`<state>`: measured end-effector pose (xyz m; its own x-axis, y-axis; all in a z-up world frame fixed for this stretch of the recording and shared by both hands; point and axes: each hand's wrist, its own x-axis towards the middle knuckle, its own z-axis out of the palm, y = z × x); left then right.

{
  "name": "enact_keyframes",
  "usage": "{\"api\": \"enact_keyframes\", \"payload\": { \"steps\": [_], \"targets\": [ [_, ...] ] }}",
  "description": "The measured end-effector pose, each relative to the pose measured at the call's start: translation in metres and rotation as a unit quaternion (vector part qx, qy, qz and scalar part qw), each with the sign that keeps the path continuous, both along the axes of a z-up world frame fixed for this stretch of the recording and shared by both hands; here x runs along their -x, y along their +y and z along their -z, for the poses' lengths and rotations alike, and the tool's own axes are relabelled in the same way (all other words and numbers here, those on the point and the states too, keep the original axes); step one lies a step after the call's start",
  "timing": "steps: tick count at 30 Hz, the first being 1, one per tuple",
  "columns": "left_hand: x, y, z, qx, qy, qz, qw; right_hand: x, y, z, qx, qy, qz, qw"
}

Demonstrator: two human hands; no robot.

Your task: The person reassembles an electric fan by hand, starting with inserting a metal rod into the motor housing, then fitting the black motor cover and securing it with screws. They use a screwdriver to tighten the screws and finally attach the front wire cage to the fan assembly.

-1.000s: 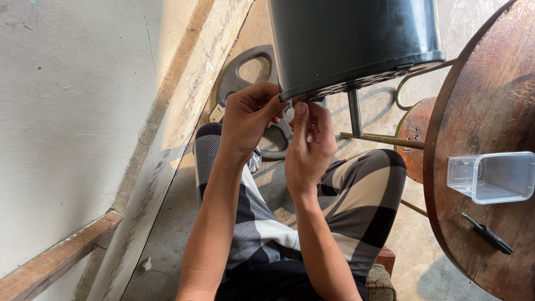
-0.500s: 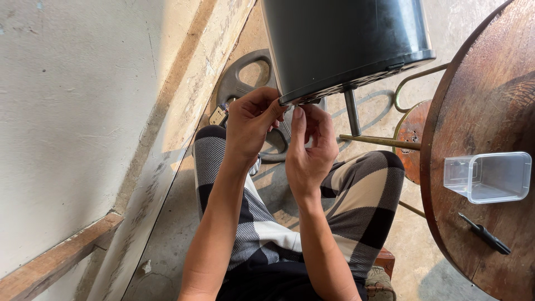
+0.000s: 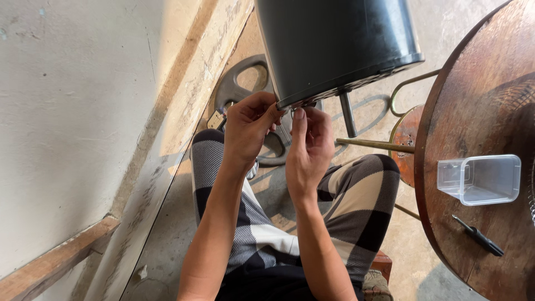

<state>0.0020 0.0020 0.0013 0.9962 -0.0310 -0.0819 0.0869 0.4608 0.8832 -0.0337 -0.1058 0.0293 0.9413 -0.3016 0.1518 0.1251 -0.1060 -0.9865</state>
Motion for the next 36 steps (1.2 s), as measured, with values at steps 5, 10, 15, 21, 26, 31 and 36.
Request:
{"api": "enact_keyframes", "payload": {
  "steps": [5, 10, 15, 21, 26, 31, 36],
  "targets": [
    [0.003, -0.002, 0.002, 0.01, -0.005, 0.0, 1.0, 0.004, 0.005, 0.001, 0.003, -0.039, 0.037, 0.999],
    [0.003, -0.005, 0.004, 0.006, -0.008, -0.017, 1.0, 0.004, 0.003, -0.008, 0.189, -0.057, 0.064, 0.978],
    [0.003, -0.009, 0.005, 0.027, 0.004, -0.02, 0.999, 0.003, 0.003, -0.013, 0.268, -0.079, 0.078, 0.957],
    [0.004, -0.009, 0.007, 0.026, 0.002, -0.021, 0.999, 0.003, 0.001, -0.011, 0.31, -0.103, 0.067, 0.943],
    [0.004, -0.009, 0.006, 0.017, 0.019, -0.018, 1.0, 0.003, 0.001, -0.01, 0.256, -0.044, 0.032, 0.965],
    [0.003, -0.007, 0.004, 0.01, 0.013, -0.018, 1.0, 0.001, 0.005, -0.007, 0.17, 0.021, 0.019, 0.985],
    [0.002, -0.003, 0.002, 0.004, 0.012, -0.011, 1.0, 0.001, 0.006, -0.007, 0.096, 0.068, 0.008, 0.993]
  ]
}}
